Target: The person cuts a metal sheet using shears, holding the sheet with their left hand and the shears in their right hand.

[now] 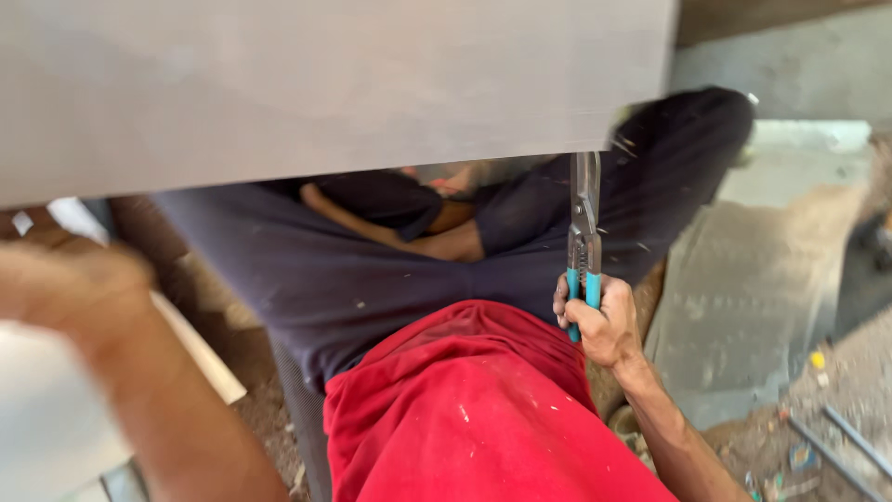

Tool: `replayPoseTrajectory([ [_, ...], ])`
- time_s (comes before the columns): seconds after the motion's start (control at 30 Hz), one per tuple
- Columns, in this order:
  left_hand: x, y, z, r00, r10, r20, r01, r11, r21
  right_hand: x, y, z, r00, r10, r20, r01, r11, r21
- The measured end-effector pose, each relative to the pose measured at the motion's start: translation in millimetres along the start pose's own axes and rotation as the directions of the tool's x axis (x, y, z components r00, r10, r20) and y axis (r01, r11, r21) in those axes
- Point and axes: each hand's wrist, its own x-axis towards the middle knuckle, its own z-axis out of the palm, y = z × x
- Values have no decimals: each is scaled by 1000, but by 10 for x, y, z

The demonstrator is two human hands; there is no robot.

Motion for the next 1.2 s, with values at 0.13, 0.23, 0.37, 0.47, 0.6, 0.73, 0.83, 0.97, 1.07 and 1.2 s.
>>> replayPoseTrajectory([
  [0.13,-69,-221,126,987,-28,159,40,997,-72,112,-213,268,989,41,142,-30,997,-77],
  [0.23,-263,-417,468,960,-108,258,146,981,-132,124,-486,469,933,57,354,-22,994,-104],
  [0.37,-463,-354,611,936,-212,280,272,942,-195,19,-998,626,817,188,545,-49,964,-260],
  [0.47,-438,-271,602,939,-205,277,250,958,-141,61,-1262,796,765,222,604,-82,965,-251],
  [0.6,-422,-272,589,918,-282,279,326,937,-128,112,-1353,1002,761,197,618,-82,974,-209],
  [0.73,-438,-287,566,919,-294,264,337,932,-135,148,-1426,1077,778,163,607,-14,970,-242],
  [0.83,-443,-282,551,916,-305,262,343,933,-112,157,-1484,1080,785,235,572,-69,952,-297],
  [0.97,-433,-295,560,913,-315,260,357,925,-133,185,-1491,1057,801,268,536,-82,935,-346],
  [1.07,-429,-265,580,914,-316,254,350,931,-101,243,-1472,1031,839,194,508,66,891,-449],
  [1.2,-424,-193,602,929,-258,264,266,964,3,278,-1419,985,859,119,498,153,868,-472],
])
